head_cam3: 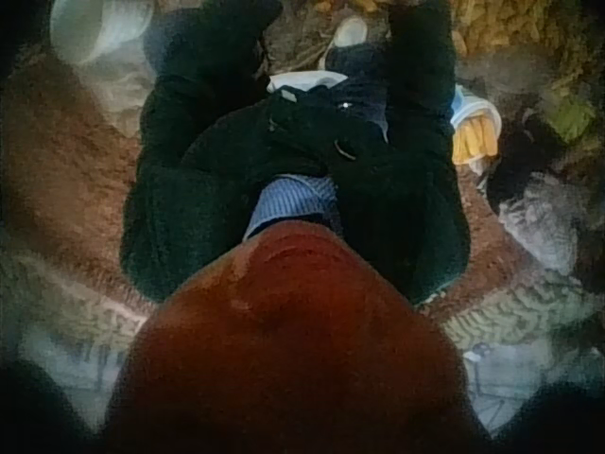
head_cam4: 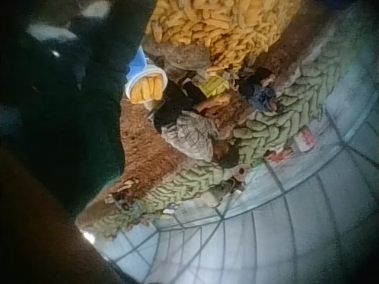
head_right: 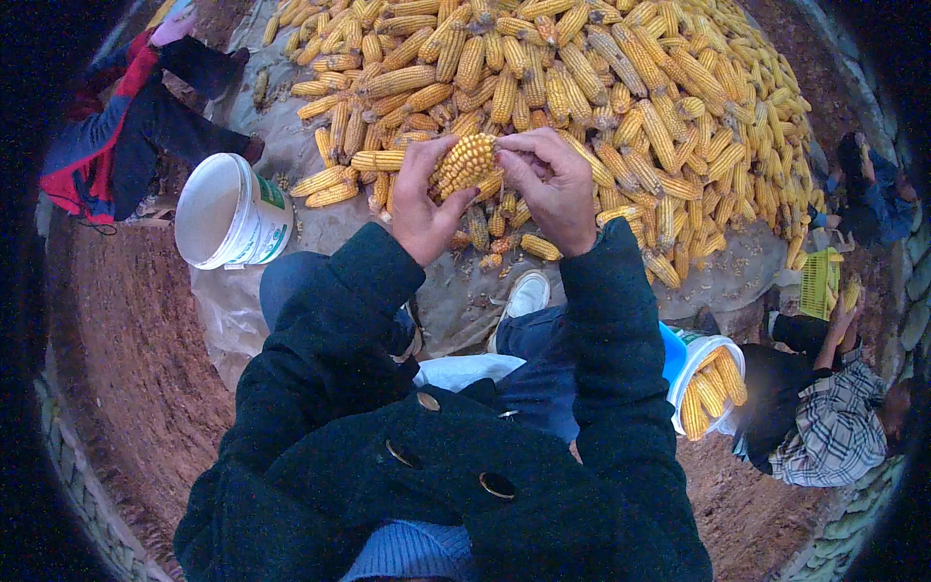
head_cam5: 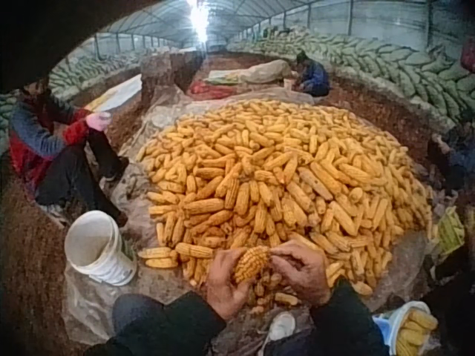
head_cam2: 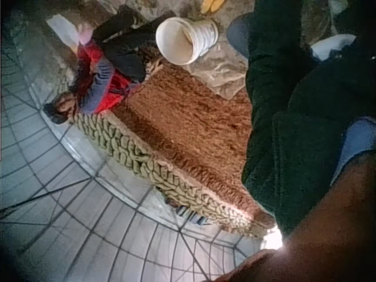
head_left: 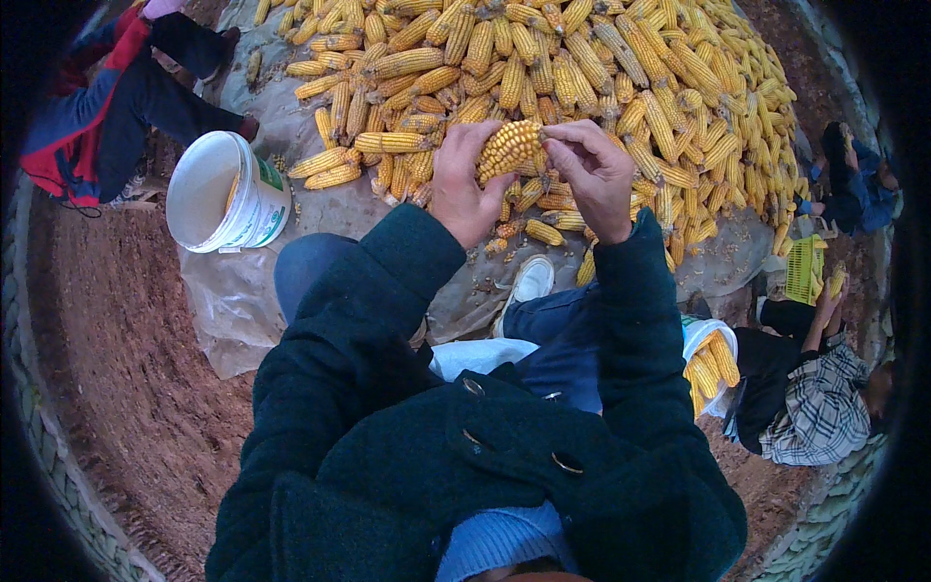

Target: The person sits on the ground and shucks corn cobs by hand, removing kernels from the cob and placing them into a nearby bucket. The person handles multiple corn cobs one at a time, rotating them to remove kernels.

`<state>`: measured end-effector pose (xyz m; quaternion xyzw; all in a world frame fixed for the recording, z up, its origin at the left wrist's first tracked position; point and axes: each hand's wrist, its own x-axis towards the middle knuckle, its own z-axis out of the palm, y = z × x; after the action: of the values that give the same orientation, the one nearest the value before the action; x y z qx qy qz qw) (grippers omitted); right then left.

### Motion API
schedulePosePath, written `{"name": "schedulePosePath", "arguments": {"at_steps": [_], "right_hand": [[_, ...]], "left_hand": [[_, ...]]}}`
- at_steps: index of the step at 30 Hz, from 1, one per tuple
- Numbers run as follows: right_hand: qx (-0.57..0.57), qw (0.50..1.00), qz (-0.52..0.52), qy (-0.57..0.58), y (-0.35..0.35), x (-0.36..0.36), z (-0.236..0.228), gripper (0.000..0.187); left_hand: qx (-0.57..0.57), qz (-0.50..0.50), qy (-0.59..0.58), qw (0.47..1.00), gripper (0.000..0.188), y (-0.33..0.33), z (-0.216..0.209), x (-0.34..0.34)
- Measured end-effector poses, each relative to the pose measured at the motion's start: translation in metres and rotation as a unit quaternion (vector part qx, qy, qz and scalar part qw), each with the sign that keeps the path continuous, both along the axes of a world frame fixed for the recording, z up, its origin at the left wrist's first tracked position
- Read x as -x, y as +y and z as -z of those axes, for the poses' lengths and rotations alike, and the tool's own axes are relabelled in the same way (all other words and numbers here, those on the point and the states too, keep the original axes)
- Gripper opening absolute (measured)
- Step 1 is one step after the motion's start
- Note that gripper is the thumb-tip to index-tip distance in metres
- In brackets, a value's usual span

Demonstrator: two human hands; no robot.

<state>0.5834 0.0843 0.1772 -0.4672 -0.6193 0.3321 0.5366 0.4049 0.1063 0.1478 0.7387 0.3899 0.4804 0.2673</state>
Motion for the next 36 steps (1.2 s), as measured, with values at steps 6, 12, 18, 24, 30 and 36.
{"name": "schedulePosePath", "arguments": {"at_steps": [6,12,18,24,30,36], "right_hand": [[-0.027,0.997,0.037,-0.067,0.0,0.0,0.001,0.008],[-0.024,0.992,0.052,-0.11,-0.003,0.002,-0.005,0.003],[-0.038,0.988,0.063,-0.138,-0.002,0.007,-0.003,0.006],[-0.053,0.984,0.064,-0.158,-0.002,0.005,-0.002,0.006],[-0.075,0.985,0.068,-0.137,-0.001,0.006,0.0,0.009],[-0.058,0.991,0.023,-0.117,0.0,0.003,0.003,0.011]], "left_hand": [[-0.027,-0.008,0.042,0.999,0.058,-0.002,-0.002,0.001],[-0.097,-0.026,0.11,0.989,0.058,-0.004,-0.006,0.003],[-0.098,-0.02,0.118,0.988,0.058,-0.005,-0.008,0.003],[-0.038,0.005,0.077,0.996,0.058,-0.006,-0.007,0.0],[0.03,0.045,-0.006,0.998,0.058,-0.003,0.002,-0.004],[0.069,0.021,-0.02,0.997,0.057,0.001,0.008,-0.002]]}}
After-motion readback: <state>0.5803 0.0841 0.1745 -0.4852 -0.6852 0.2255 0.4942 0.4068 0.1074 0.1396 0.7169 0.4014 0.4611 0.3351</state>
